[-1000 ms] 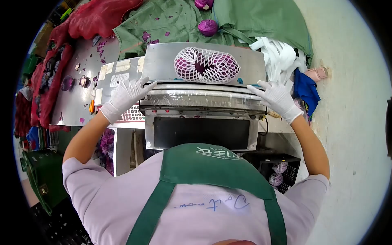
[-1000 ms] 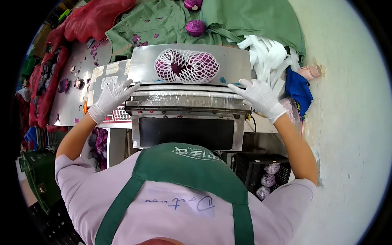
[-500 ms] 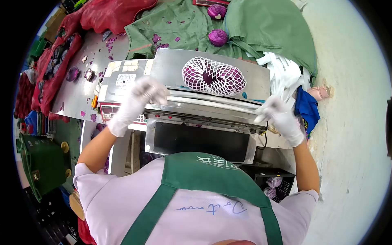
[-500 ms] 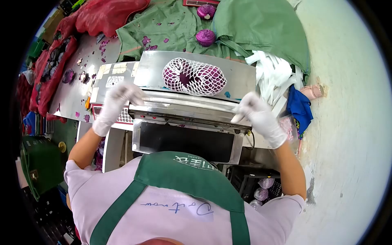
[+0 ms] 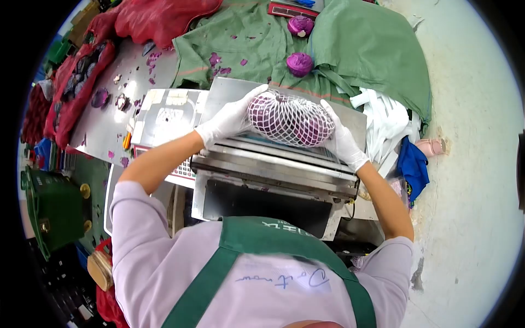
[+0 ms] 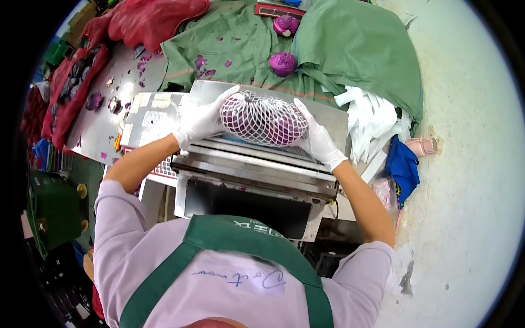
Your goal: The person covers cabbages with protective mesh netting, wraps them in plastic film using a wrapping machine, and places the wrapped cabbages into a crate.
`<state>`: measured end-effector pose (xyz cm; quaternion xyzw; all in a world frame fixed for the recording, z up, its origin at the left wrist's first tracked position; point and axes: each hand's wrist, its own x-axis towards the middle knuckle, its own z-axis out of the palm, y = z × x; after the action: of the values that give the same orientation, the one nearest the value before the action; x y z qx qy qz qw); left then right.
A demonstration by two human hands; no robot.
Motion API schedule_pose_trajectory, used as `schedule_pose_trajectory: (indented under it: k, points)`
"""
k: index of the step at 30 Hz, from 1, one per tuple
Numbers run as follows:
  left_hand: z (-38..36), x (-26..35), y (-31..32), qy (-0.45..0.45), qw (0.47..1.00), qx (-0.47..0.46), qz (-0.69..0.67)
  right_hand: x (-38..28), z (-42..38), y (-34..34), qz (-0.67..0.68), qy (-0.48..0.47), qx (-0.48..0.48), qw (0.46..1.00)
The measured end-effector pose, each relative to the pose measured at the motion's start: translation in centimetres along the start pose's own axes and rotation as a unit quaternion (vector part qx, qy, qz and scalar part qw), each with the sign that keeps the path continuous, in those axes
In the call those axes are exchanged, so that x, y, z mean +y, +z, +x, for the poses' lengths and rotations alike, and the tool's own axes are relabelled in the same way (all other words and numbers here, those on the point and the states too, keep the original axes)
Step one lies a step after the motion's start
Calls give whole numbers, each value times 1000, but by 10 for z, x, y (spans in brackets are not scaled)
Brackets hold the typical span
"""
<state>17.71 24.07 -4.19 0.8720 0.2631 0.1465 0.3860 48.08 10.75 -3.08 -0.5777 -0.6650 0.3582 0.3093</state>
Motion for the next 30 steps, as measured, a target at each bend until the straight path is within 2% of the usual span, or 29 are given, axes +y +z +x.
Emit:
schedule_pose_trajectory:
  k: [2,3,4,5,7,8,9,10,11,12,13,14,15,16,17,18,19,20,21,22,23,24,25,26,27,28,29,30]
  points:
    - [-1,-1,2,30,961,42,-272,3,-5,6,144,-80,48,985]
    - [0,5,-9,-3,973,-14,-230,-1,-7,5,284,-68,21,956]
    - [3,0,-8,-3,973,-15,-230,-5,-6,-3,285,-67,23,956]
    - [4,-7,-5,-86,930,-45,-355,-10,-8,-10,286,-23,-31,957]
    - [0,-17,-15,-302,829,-170,-439,-33,-14,-15,287,59,-102,951]
    - [1,6,-18,-294,827,-165,-449,-26,-15,-18,288,61,-103,950]
    - [2,29,-20,-286,825,-160,-460,-13,-14,-25,332,209,-164,905]
    - [8,18,-13,-263,805,-180,-500,-1,-13,-26,366,351,-220,834]
    - [15,-10,-4,-244,833,-184,-462,11,-10,-18,385,377,-169,825]
    - [18,-9,-9,-332,789,-156,-492,-1,-11,-18,385,379,-170,824]
    - [21,-8,-14,-415,737,-113,-521,-17,-13,-22,315,362,-127,868]
    - [18,19,-29,-416,736,-114,-522,-30,-14,-26,242,342,-84,904]
    - [10,45,-43,-337,915,-37,-220,-32,-15,-29,138,294,-49,945]
    - [5,57,-48,-212,970,45,112,-36,-19,-33,138,295,-50,944]
    - [1,50,-55,-211,970,45,112,-41,-26,-37,-81,122,41,988]
    - [-6,38,-67,-39,964,92,246,-44,-29,-42,-294,-62,129,945]
    - [-7,30,-75,135,910,134,367,-45,-27,-50,-381,-159,99,906]
    - [-1,22,-74,136,910,135,368,-43,-22,-50,-381,-159,100,905]
    - [5,12,-69,272,853,63,440,-39,-16,-50,-468,-276,46,839]
    - [10,5,-63,400,769,-11,499,-34,-10,-50,-541,-385,-8,748]
    - [15,10,-53,400,815,3,419,-15,-4,-40,-491,-339,-6,802]
    - [19,1,-44,400,815,3,420,0,1,-32,-492,-339,-6,802]
    - [24,-12,-33,319,894,-18,313,13,7,-26,-434,-267,14,860]
    - [28,-18,-26,229,952,-39,199,24,12,-19,-371,-191,33,908]
    - [32,-15,-21,231,961,-14,154,27,18,-7,-231,-238,116,936]
    - [35,-13,-17,234,966,10,108,25,17,-5,-232,-238,116,936]
    - [41,-16,-20,154,987,-36,19,19,17,-7,-173,-187,98,962]
    - [35,-3,-22,121,990,-45,-62,9,15,-8,-113,-136,79,981]
